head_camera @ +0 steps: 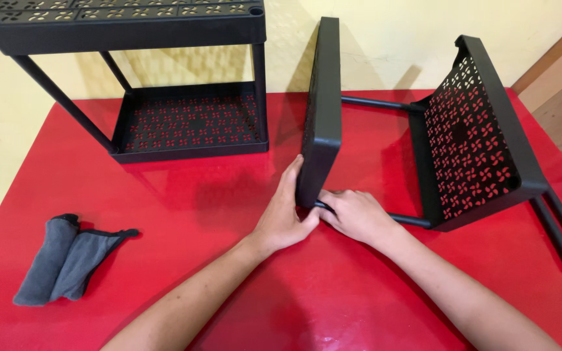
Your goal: The person disassembles a black plastic two-tier stand by hand, removing the four vertical support rods from the top and bottom trays. The removed rods are placed on the red table. The person then begins to reassemble the stand by inserting the rods back into the trays.
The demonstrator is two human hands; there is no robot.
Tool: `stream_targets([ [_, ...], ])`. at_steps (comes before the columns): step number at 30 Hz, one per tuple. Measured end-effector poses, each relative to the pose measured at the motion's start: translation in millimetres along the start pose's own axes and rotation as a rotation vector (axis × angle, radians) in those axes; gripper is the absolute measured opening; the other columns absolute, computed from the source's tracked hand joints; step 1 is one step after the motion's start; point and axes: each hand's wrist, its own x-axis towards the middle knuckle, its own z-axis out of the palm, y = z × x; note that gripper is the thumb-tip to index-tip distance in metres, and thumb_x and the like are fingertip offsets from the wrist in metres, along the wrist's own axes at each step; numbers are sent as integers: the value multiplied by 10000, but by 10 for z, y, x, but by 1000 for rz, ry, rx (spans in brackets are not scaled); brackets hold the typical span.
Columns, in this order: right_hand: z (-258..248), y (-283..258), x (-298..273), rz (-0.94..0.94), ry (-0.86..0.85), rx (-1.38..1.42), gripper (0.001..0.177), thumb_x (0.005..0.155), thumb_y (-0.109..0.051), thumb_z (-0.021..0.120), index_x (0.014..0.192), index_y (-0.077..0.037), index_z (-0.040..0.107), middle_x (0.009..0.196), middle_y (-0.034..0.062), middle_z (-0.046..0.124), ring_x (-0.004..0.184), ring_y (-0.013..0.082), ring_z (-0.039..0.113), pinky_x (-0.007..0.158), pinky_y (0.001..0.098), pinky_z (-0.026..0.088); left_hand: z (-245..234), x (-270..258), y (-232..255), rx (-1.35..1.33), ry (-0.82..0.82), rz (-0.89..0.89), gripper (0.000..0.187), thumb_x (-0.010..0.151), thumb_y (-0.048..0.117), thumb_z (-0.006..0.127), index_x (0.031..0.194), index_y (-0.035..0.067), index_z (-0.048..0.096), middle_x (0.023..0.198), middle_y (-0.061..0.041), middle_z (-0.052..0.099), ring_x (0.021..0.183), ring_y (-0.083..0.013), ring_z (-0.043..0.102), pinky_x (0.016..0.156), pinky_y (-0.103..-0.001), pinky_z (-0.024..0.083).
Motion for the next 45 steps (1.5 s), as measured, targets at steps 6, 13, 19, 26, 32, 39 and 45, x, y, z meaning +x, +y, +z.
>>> stream_targets([
  [6,34,68,-49,34,-4,2,292,894,-286,675,1053,-41,670,835,207,730,785,410,709,705,537,568,-72,17,29,200,48,131,1135,814,233,838,1590,-68,66,1660,-324,169,1551,-458,240,1256,-460,297],
  [13,39,142,-50,-16,36,127,239,831,-218,691,985,-35,698,879,204,733,809,412,709,732,505,573,-11,2,-15,120,-135,-90,1034,893,278,772,1611,-54,105,1649,-307,248,1528,-452,325,1232,-442,342],
  [19,-92,201,59,-112,-123,309,269,862,-182,691,1101,-59,688,987,200,723,838,412,707,758,483,580,2,12,28,137,-95,-12,958,899,195,747,1600,-67,149,1643,-316,251,1512,-459,338,1219,-448,351],
  [26,-98,279,110,-105,-222,378,309,857,-206,705,1133,-69,678,1015,165,753,914,376,731,822,445,586,107,64,125,-94,57,-186,1000,779,145,765,1592,-12,203,1530,-260,373,1456,-417,446,1183,-461,421],
  [32,-38,283,106,-26,-310,388,322,926,-249,649,1181,-54,640,1071,173,739,990,375,708,859,457,560,85,53,102,-14,-56,-301,1009,797,170,772,1605,64,176,1568,-217,324,1340,-420,516,1048,-440,518],
  [39,22,189,-3,-109,-121,116,240,947,-243,598,1081,-47,638,961,169,721,865,401,691,725,521,550,101,26,3,10,16,-187,993,814,169,788,1627,99,223,1499,-202,418,1313,-400,582,1008,-424,565],
  [45,86,64,-79,24,-103,-149,211,971,-286,562,992,-84,619,859,124,724,763,357,708,614,512,555,139,15,-9,58,52,-235,986,776,149,796,1610,114,272,1461,-206,464,1244,-402,612,956,-427,574],
])
